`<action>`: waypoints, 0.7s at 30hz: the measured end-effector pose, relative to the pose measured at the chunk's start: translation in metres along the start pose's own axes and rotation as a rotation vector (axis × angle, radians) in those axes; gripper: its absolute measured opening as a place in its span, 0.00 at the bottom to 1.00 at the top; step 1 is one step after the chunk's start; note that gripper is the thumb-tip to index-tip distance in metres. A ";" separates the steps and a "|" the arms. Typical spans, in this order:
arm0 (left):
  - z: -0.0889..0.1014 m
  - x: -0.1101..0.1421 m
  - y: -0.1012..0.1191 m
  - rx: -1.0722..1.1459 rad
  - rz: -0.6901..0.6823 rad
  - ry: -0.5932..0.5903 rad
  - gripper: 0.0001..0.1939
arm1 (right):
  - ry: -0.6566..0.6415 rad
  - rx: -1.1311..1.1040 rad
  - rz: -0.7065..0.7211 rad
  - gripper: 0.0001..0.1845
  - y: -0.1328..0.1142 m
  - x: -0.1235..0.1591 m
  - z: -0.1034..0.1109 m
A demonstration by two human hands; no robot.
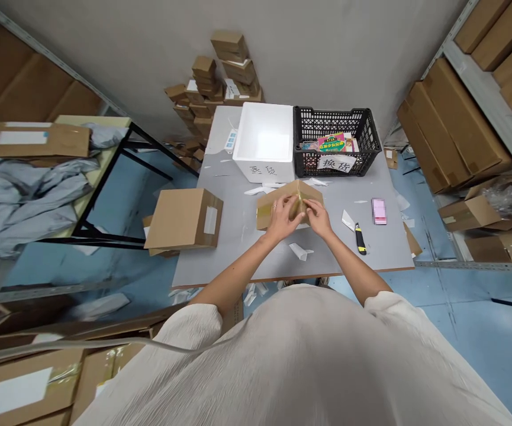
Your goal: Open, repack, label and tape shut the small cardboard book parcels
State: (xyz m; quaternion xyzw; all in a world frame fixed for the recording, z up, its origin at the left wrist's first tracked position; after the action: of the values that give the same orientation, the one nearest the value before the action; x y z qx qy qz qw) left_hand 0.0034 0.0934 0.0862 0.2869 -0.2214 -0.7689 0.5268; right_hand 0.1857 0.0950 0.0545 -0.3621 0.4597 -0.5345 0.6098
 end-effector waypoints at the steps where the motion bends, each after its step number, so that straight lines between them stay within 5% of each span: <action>1: 0.005 0.001 -0.001 -0.018 -0.005 0.008 0.31 | -0.032 -0.018 0.023 0.28 -0.003 -0.003 -0.006; 6: 0.033 0.012 -0.027 -0.059 0.078 0.092 0.25 | -0.057 0.078 -0.021 0.26 0.007 -0.006 -0.019; 11: 0.062 0.029 -0.064 -0.033 0.200 0.214 0.26 | -0.012 0.245 -0.160 0.35 0.025 -0.001 -0.027; 21: 0.088 0.059 -0.117 0.089 0.335 0.267 0.28 | -0.039 0.204 -0.147 0.51 -0.014 0.003 -0.081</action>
State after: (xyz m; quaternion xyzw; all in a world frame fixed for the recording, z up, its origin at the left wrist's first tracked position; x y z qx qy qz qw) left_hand -0.1525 0.0822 0.0637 0.3683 -0.2281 -0.6151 0.6588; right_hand 0.1045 0.0933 0.0417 -0.3412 0.3630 -0.6147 0.6115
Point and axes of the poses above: each hand's wrist, its own x-axis away from the middle knuckle, its own z-axis out of the back of the hand, y = z × x, the point moved 5 cm from there along -x, towards the middle knuckle, and after that the axes turned 2 degrees about z, right-handed, at the moved point
